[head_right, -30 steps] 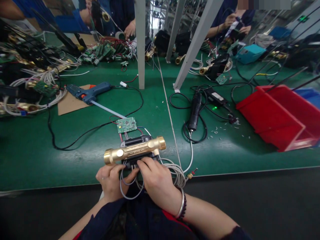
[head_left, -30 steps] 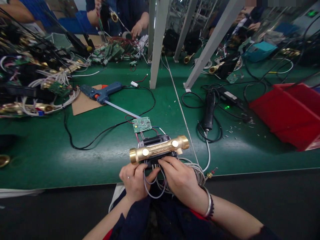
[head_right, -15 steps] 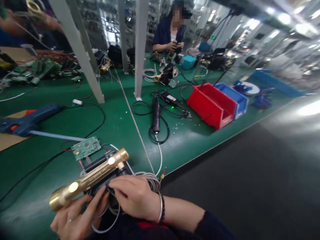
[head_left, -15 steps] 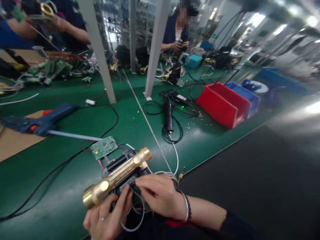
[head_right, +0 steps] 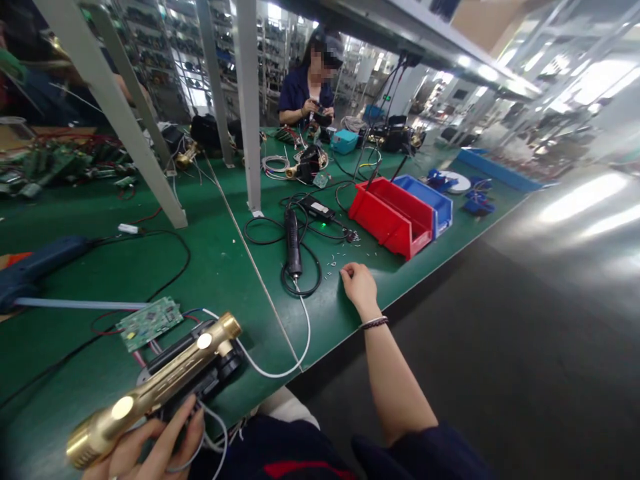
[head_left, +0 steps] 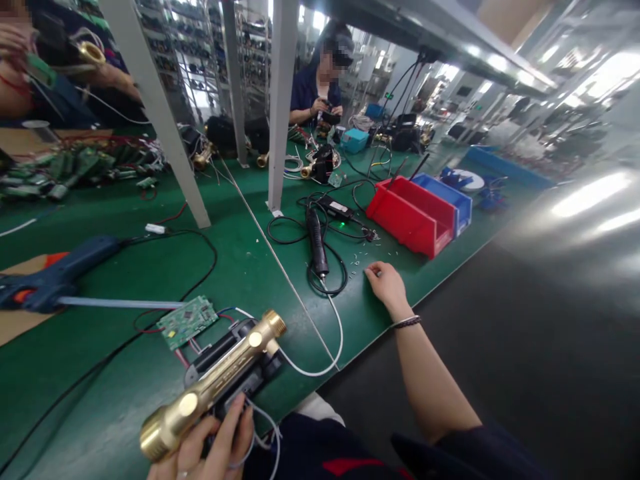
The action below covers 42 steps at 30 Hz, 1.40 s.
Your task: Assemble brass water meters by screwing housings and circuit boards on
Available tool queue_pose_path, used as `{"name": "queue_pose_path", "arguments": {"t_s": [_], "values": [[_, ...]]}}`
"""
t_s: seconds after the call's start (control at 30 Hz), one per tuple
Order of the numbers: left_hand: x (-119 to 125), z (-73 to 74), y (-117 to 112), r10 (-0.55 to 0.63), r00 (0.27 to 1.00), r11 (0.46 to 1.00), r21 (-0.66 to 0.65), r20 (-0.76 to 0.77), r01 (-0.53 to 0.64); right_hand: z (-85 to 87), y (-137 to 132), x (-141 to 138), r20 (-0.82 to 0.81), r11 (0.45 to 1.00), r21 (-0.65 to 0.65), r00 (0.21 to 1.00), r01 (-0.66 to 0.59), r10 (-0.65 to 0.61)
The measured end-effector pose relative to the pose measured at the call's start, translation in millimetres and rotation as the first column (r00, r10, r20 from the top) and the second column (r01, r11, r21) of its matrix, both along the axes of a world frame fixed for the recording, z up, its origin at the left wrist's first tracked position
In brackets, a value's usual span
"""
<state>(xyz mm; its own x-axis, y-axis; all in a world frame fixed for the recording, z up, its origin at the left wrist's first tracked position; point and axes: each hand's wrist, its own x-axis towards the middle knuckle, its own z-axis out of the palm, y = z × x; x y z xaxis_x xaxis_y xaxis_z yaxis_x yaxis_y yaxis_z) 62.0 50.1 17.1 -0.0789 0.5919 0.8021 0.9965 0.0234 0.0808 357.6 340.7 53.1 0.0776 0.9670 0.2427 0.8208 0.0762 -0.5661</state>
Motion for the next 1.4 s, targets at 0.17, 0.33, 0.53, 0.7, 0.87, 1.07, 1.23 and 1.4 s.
{"name": "queue_pose_path", "arguments": {"t_s": [0.17,0.33,0.53,0.7,0.87,1.07,1.23,1.4], "values": [[17,13.5,5,0.086,0.984,0.996,-0.002,-0.153,-0.087,21.6,-49,-34,-0.137,0.979,-0.040,0.971,-0.201,0.194],[23,24.1,5,0.051,0.997,0.998,-0.037,-0.051,-0.053,42.4,-145,-95,-0.312,0.614,0.049,0.572,-0.788,0.759],[30,25.4,3,0.081,0.994,0.996,-0.053,0.069,-0.078,26.9,-193,-143,-0.047,0.418,0.189,0.417,-0.888,0.908],[29,23.9,2,0.084,0.994,0.996,-0.037,0.072,-0.081,19.0,-194,-147,0.147,0.507,0.201,0.537,-0.839,0.831],[24,21.7,2,0.046,0.999,0.999,-0.010,0.027,-0.046,18.3,-194,-149,0.159,0.494,0.243,0.537,-0.835,0.829],[16,22.2,6,0.003,0.998,1.000,0.016,-0.066,-0.002,13.6,-192,-151,0.235,0.450,0.266,0.510,-0.853,0.827],[7,17.0,5,-0.029,0.987,0.999,0.024,-0.158,0.033,7.5,-191,-151,0.248,0.450,0.266,0.512,-0.852,0.822],[5,14.7,5,-0.016,0.982,0.999,0.026,-0.191,0.021,5.7,-190,-149,0.308,0.400,0.269,0.471,-0.876,0.827]]}}
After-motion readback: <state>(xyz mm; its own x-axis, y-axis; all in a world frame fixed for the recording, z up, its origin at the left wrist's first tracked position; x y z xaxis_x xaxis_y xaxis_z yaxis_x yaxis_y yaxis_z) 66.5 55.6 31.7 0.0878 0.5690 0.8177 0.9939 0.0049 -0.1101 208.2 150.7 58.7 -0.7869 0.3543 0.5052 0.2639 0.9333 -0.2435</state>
